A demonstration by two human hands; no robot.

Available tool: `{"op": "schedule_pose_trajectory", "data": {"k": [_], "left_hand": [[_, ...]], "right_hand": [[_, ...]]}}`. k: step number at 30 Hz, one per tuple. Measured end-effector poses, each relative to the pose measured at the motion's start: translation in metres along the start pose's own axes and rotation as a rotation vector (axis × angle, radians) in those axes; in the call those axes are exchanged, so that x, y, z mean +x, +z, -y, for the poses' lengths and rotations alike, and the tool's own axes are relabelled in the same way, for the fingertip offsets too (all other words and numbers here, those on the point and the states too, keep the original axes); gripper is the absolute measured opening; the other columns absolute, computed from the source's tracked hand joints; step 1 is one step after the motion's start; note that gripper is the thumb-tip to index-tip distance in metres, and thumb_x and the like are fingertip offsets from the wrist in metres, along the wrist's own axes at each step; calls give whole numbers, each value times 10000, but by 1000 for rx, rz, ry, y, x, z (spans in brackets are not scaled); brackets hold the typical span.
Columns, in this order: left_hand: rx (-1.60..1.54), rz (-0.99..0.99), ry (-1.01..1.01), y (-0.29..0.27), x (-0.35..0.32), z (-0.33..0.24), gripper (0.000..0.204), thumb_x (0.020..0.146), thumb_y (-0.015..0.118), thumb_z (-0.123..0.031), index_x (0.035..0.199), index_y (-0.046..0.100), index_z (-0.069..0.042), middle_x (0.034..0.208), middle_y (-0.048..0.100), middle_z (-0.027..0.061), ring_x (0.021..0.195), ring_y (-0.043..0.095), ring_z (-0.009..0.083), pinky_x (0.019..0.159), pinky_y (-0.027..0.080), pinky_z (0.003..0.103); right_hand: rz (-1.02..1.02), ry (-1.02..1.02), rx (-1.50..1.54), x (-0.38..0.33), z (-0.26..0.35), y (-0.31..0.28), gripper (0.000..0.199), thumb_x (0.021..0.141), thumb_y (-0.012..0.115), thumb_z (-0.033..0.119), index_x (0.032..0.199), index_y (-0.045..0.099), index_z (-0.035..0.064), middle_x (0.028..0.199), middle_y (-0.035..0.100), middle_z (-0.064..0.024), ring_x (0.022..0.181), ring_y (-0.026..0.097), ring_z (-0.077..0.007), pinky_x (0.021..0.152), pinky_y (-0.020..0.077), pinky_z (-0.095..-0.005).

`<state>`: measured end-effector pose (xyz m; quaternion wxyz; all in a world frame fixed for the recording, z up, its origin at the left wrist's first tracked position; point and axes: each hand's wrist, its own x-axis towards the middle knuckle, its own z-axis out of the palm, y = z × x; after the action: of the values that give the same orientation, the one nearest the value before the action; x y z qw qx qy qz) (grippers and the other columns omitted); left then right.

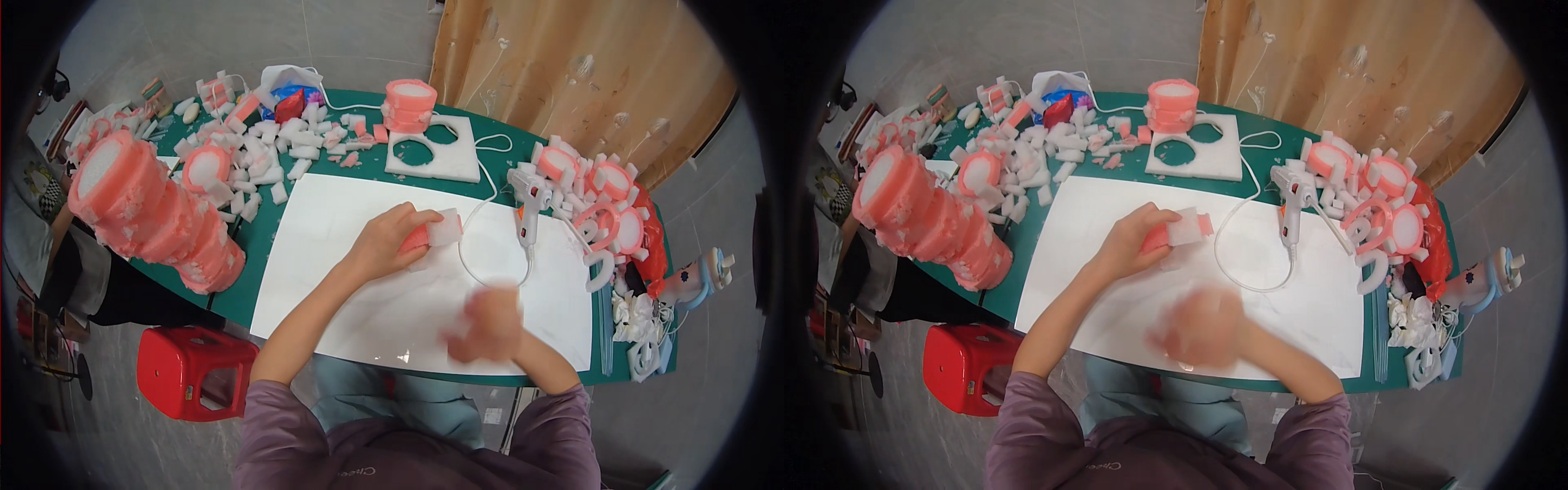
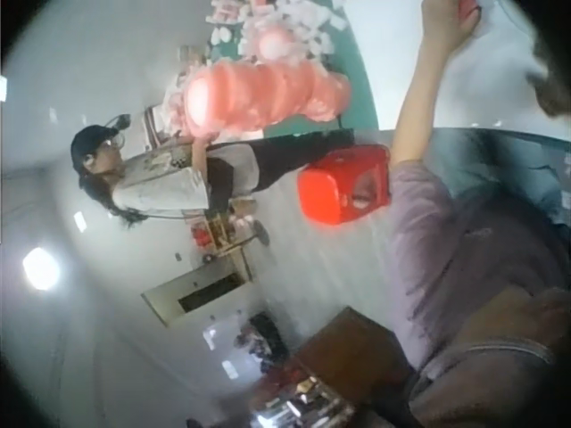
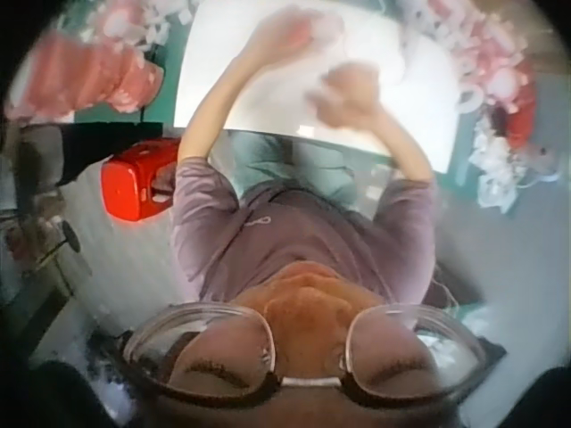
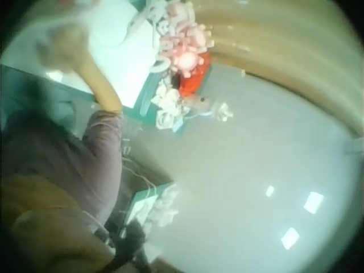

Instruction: Gluing pieces of pink foam together using a hot glue gun to assemble an object.

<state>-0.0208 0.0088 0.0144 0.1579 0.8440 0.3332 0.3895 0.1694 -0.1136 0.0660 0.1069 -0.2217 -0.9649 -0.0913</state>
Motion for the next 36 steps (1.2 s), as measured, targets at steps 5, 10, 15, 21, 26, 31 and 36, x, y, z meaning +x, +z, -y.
{"op": "schedule_pose_trajectory", "data": {"k": [5,10,15,21,26,31,36], "left_hand": [[-82,-48,-39,2,-1,-1,470,677,675,-110,1119,524,-165,813,487,99,775,535,287,661,462,364],[-86,-51,-8,5,-1,2,473,673,676,-104,1119,525,-157,807,493,96,768,540,285,656,464,360],[-64,-55,11,1,0,2,474,671,676,-100,1117,526,-150,795,496,94,755,541,283,649,466,360],[-81,-40,-30,4,2,1,466,672,676,-99,1110,525,-149,814,518,96,760,551,283,657,473,351],[-99,-58,-15,5,0,1,460,668,679,-94,1100,530,-143,819,523,95,752,553,281,645,476,350],[-70,-59,4,4,0,0,465,663,678,-90,1101,531,-144,814,522,95,740,554,281,638,476,351],[-72,-58,1,4,1,0,464,663,674,-88,1101,532,-144,811,520,95,739,555,279,633,475,352]], "right_hand": [[-993,393,377,32,-79,78,445,673,649,37,1105,556,97,1097,491,-164,1026,460,-314,832,403,-382],[-878,345,638,23,-88,110,392,720,621,8,1096,541,83,1199,452,-193,1114,447,-343,937,376,-410],[-853,352,566,26,-84,121,433,737,612,8,1146,494,85,1265,420,-212,1135,437,-353,950,366,-417],[-855,338,577,26,-85,120,475,739,596,-8,1179,445,88,1295,390,-212,1160,405,-356,966,349,-414],[-861,318,597,26,-84,123,504,725,581,-40,1184,428,99,1301,379,-204,1159,400,-351,963,351,-405],[-863,318,589,26,-84,122,514,718,572,-54,1184,423,102,1300,379,-206,1159,402,-350,963,354,-401],[-866,316,578,27,-83,122,525,714,565,-63,1189,416,103,1300,380,-208,1158,406,-350,962,357,-399]]}}
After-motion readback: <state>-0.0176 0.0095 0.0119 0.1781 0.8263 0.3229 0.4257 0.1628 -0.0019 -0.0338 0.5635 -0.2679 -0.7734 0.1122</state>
